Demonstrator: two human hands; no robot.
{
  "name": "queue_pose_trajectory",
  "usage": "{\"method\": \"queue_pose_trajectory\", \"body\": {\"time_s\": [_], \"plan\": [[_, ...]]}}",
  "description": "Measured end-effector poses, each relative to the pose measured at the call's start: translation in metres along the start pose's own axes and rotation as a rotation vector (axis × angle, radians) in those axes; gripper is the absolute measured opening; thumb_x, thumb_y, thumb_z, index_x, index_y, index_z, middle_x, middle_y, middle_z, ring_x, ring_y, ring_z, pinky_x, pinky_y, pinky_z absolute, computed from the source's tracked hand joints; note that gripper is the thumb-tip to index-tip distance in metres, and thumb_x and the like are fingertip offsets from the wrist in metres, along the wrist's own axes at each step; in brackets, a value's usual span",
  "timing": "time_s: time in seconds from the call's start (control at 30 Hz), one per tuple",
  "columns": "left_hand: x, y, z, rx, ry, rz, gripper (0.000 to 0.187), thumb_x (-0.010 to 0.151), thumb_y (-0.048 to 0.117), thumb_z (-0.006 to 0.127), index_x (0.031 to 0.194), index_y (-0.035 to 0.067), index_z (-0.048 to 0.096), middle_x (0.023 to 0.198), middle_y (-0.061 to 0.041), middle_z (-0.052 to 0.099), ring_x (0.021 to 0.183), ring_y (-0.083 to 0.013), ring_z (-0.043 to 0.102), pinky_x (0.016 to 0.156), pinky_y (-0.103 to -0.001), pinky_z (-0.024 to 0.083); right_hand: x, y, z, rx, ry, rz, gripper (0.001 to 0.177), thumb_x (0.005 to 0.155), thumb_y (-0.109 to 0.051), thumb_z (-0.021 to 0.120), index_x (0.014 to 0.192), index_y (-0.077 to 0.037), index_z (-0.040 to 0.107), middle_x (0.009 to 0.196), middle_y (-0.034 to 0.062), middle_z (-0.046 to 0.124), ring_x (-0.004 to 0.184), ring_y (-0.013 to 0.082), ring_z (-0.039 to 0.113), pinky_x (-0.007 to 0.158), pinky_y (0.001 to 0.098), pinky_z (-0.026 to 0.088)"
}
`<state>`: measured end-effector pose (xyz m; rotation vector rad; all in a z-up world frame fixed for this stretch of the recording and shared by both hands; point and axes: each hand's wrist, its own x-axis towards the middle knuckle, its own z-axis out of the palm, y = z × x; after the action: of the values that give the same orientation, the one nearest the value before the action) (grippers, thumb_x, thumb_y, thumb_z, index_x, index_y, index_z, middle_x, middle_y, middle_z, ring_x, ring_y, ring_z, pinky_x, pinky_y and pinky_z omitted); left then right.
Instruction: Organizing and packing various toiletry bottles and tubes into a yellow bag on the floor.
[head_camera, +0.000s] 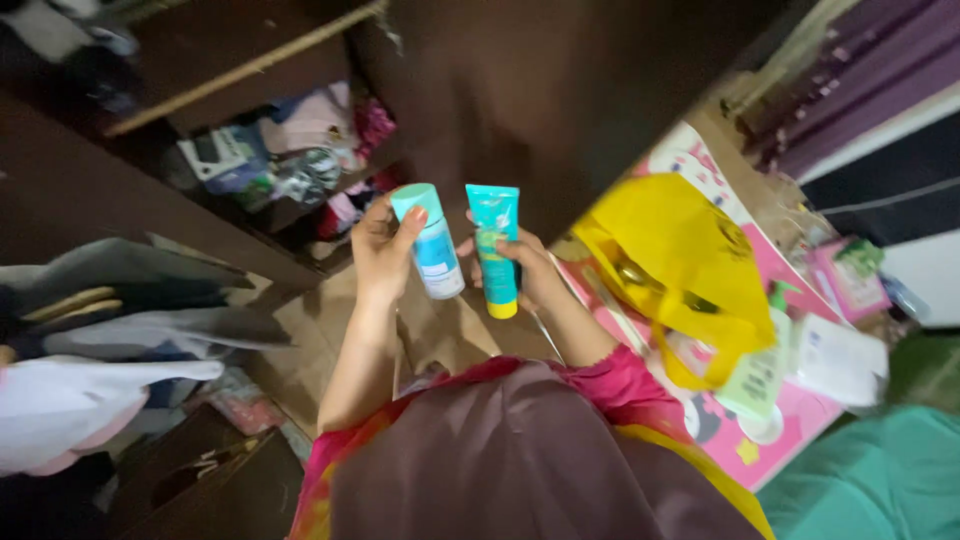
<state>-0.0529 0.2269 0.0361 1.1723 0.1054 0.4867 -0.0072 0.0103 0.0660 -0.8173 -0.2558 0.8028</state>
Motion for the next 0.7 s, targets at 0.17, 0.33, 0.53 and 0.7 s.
{"method": "queue_pose_trajectory", "body": {"time_s": [0.17,0.33,0.53,0.7], "plan": [[0.046,0.015,-0.044,0.056,-0.040,-0.052,0.031,0.100,0.017,0.074,0.124,-0.001,0.068,0.110,-0.003,0.072,0.098,-0.0085,0.064,0.089,-0.025,0.052,0.068,0.036,-0.004,-0.174,0.100,0.019,0.057,0.091,-0.013,0.077,0.141,0.002,0.056,0.109,0.0138,0.071,0.081,0.0221,0.068,0.074,0.0394,0.058],[0.094,0.030,-0.080,0.091,-0.070,-0.059,0.030,0.100,0.017,0.075,0.122,-0.002,0.068,0.109,-0.004,0.074,0.096,-0.0095,0.065,0.088,-0.026,0.052,0.131,0.050,0.020,-0.324,0.078,-0.016,0.063,0.079,0.000,0.086,0.136,0.000,0.060,0.112,0.0070,0.071,0.101,0.0178,0.070,0.093,0.0372,0.058],[0.130,0.046,-0.111,0.289,-0.103,-0.082,0.030,0.095,0.014,0.079,0.119,-0.002,0.072,0.110,-0.007,0.076,0.098,-0.0109,0.068,0.091,-0.027,0.055,0.186,0.069,0.044,-0.377,0.026,0.001,0.059,0.074,0.003,0.084,0.129,-0.001,0.064,0.117,0.0073,0.074,0.107,0.0199,0.072,0.099,0.0387,0.058],[0.138,0.064,-0.142,0.485,-0.246,-0.033,0.045,0.083,0.010,0.086,0.122,-0.002,0.068,0.114,-0.008,0.074,0.103,-0.0122,0.067,0.093,-0.031,0.053,0.225,0.079,0.058,-0.369,0.098,-0.059,0.060,0.073,0.003,0.082,0.130,-0.002,0.063,0.116,0.0060,0.073,0.105,0.0183,0.071,0.095,0.0376,0.058]]}}
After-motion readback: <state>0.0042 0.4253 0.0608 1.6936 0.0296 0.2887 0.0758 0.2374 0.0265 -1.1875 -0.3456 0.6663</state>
